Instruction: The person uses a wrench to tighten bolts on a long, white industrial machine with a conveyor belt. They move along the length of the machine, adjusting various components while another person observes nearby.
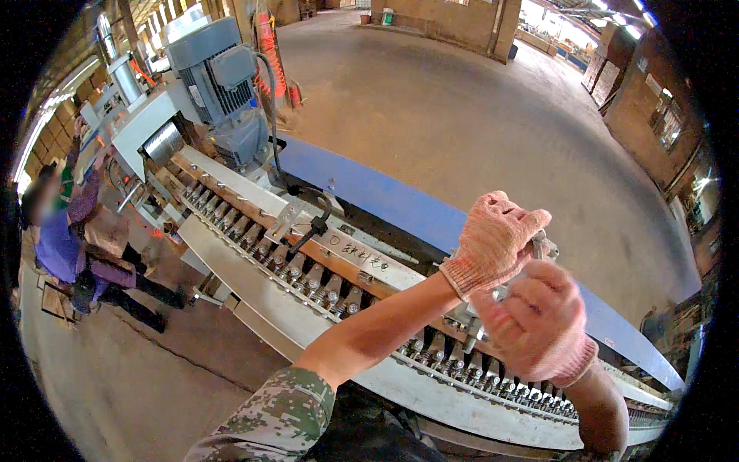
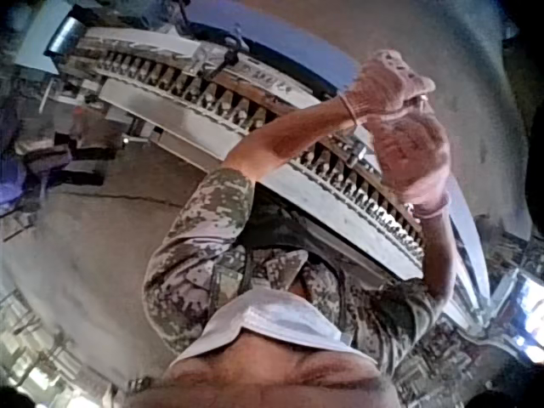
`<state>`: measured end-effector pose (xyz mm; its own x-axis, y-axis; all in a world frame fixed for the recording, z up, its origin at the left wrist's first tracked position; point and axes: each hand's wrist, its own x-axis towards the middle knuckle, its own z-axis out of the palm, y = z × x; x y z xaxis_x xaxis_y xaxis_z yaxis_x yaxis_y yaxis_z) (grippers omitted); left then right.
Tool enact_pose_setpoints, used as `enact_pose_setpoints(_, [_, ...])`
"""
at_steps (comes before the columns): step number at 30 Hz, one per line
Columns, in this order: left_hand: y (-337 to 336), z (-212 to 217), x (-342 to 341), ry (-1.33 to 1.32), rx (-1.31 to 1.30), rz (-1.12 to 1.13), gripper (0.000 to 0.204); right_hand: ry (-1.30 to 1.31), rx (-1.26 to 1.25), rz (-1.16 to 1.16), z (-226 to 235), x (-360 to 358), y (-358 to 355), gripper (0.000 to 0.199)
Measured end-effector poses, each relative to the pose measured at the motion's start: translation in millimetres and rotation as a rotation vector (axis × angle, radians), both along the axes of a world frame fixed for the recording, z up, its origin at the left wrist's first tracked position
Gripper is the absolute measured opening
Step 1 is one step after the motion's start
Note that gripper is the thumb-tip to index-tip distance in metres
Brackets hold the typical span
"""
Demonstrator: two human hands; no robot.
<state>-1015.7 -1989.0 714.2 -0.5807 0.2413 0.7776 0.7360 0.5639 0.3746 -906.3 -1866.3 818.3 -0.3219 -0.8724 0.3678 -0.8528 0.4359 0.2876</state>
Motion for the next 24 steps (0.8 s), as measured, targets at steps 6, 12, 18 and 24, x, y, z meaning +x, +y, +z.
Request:
enact_pose_setpoints(6, [0.2, -9.1, -4.8, 0.199, 0.327, -0.026, 0.046, -0.03, -0.014, -0.104, 5.2, -30.6, -84.8, 0.031])
enact_pose_setpoints(12, [11.3, -33.8, -10.7, 0.197, 0.309, 0.199, 0.041, -0.018, 0.184, -0.398, -19.5, -200.8, -139.5, 0.016])
enact_pose_setpoints(18, [6.3, -14.3, 1.3, -0.069, 0.318, 0.16, 0.041, -0.209, 0.407, -0.828, -1.7, -299.5, -21.0, 0.021])
enact_pose_setpoints(24, [0.5, -31.8, -12.1, 0.011, 0.335, 0.129, 0.046, -0.755, 0.007, -1.094, 9.0, -237.2, 68.1, 0.037])
